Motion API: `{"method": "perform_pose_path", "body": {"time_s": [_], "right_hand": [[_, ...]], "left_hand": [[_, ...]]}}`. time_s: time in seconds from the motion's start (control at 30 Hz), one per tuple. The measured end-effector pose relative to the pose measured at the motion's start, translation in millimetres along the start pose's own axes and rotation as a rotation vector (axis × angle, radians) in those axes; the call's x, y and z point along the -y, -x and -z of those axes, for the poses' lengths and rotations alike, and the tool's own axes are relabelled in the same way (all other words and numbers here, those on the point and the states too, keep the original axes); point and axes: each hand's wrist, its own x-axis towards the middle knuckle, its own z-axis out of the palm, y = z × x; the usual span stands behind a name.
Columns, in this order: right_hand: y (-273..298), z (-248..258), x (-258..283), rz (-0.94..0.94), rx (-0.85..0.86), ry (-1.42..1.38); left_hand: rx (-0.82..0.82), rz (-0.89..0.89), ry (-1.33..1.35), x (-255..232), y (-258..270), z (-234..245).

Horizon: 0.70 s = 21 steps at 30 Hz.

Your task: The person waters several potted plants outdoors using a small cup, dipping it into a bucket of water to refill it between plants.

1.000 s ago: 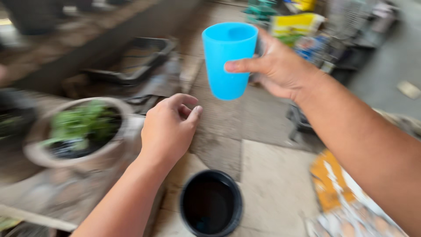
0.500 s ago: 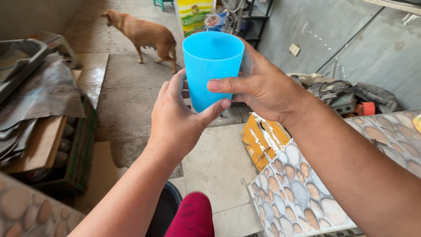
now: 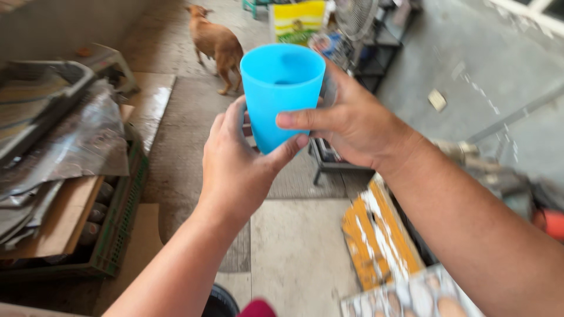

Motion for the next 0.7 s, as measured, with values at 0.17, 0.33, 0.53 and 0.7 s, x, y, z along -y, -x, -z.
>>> {"method": "perform_pose_path", "body": {"time_s": [0.17, 0.33, 0.53, 0.7], "right_hand": [[-80.7, 23.4, 36.2, 0.041, 0.148, 0.042], [-148.7, 22.2, 51.1, 0.062, 0.243, -0.018], [-221.6, 13.3, 34.6, 0.012, 0.333, -0.079], [-296.8, 11.5, 1.2, -0.006, 0.445, -0.126]], "left_hand": [[-0.074, 0.04, -0.069, -14.2, -74.7, 13.4], [-0.157, 0.075, -0.136, -20.3, -124.8, 35.6], [-0.248, 0.171, -0.237, 1.5, -160.6, 61.4], [-0.38, 0.218, -0.291, 38.0, -195.9, 67.0]]}}
